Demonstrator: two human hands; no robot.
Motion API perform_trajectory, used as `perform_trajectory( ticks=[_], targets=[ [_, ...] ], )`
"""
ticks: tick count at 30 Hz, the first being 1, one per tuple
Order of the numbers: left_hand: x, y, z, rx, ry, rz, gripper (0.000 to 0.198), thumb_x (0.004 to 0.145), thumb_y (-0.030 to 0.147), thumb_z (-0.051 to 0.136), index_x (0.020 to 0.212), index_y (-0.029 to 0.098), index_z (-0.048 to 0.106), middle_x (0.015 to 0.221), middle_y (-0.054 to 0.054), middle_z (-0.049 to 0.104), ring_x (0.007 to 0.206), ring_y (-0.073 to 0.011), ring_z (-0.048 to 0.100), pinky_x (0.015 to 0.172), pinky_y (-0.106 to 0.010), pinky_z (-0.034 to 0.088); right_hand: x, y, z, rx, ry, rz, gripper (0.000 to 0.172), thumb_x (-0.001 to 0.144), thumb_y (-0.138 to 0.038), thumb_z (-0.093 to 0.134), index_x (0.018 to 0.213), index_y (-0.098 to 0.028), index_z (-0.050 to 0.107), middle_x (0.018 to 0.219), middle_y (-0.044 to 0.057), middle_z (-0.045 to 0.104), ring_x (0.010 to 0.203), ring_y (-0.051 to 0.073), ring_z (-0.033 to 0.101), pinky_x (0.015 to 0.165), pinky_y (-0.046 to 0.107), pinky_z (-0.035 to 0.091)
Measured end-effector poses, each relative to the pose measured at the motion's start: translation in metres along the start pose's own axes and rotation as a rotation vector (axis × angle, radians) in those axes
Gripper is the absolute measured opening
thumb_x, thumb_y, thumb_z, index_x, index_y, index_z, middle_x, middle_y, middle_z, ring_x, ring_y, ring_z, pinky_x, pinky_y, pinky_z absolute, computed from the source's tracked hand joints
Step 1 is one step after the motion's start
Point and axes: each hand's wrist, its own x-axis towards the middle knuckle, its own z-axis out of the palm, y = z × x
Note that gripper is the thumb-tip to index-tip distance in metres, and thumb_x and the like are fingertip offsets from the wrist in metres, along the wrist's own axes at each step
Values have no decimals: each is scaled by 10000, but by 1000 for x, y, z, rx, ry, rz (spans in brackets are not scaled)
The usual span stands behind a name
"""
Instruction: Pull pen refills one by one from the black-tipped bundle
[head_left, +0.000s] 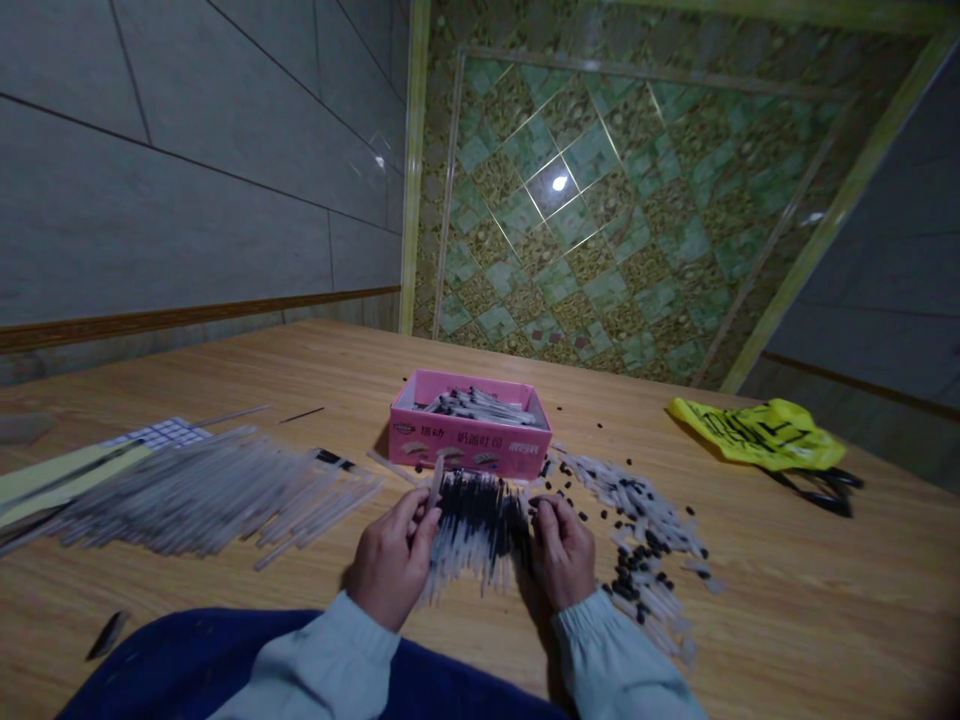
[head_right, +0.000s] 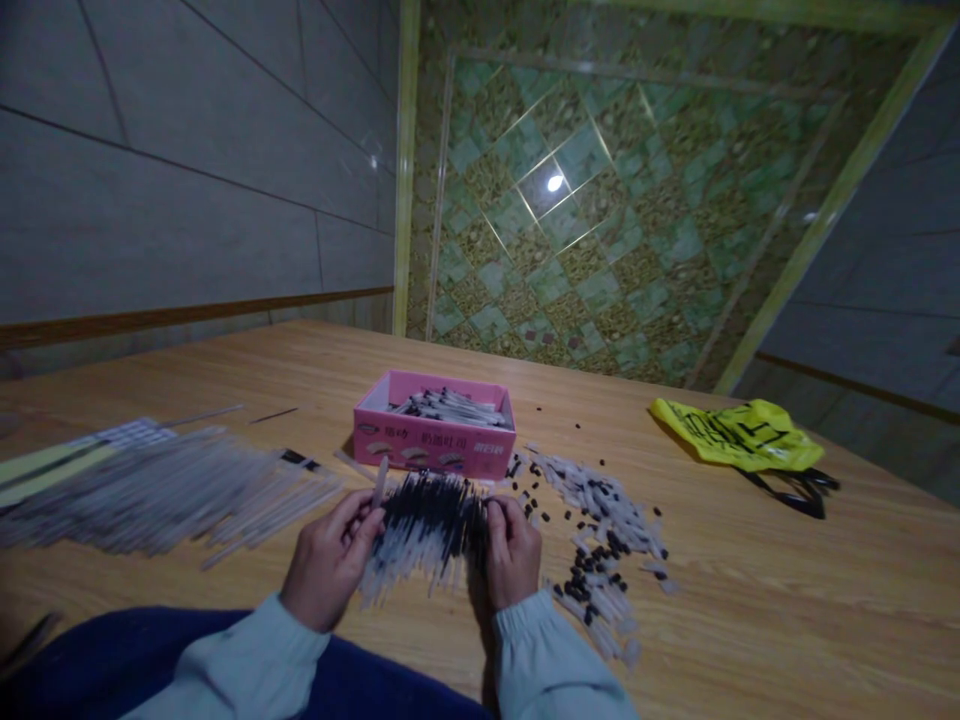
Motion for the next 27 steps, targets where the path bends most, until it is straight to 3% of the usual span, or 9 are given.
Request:
perform_trajectory(
  ticks=[6, 13, 21, 27],
  targets=[
    [1, -1, 2, -14, 3, 26, 216, 831, 278, 455, 967, 184, 594, 794, -68, 707, 692, -194, 643, 634, -277, 462, 0, -4, 1, -4, -15, -27, 253, 888, -334, 417, 874, -163, 603, 739, 26, 624, 693, 162, 578, 640, 233, 420],
    [0, -11, 6, -18, 32, 20, 232, 835, 277, 454, 989, 166, 587, 778, -75, 702, 657, -187, 636, 619, -283, 469, -1, -7, 9, 33, -63, -65, 245, 887, -318, 421, 873, -161, 608, 775, 43, 645, 756, 177, 597, 688, 242, 427],
    [-6, -3, 15, -128, -18, 38, 215, 839, 278, 463, 990, 172, 574, 772, -53, 690, 649, -160, 636, 626, -259, 491, 1, -9, 6, 37, -51, -58, 223, 887, -288, 423, 879, -174, 616, 769, 29, 654, 733, 164, 610, 673, 228, 442],
    [-12, -6, 18, -371, -20, -98, 191, 809, 275, 516, 968, 186, 572, 714, -28, 658, 675, -177, 633, 646, -262, 489, 0, -13, 2, 24, -37, -58, 211, 879, -270, 424, 894, -181, 616, 796, 30, 666, 757, 162, 621, 682, 223, 457]
  ],
)
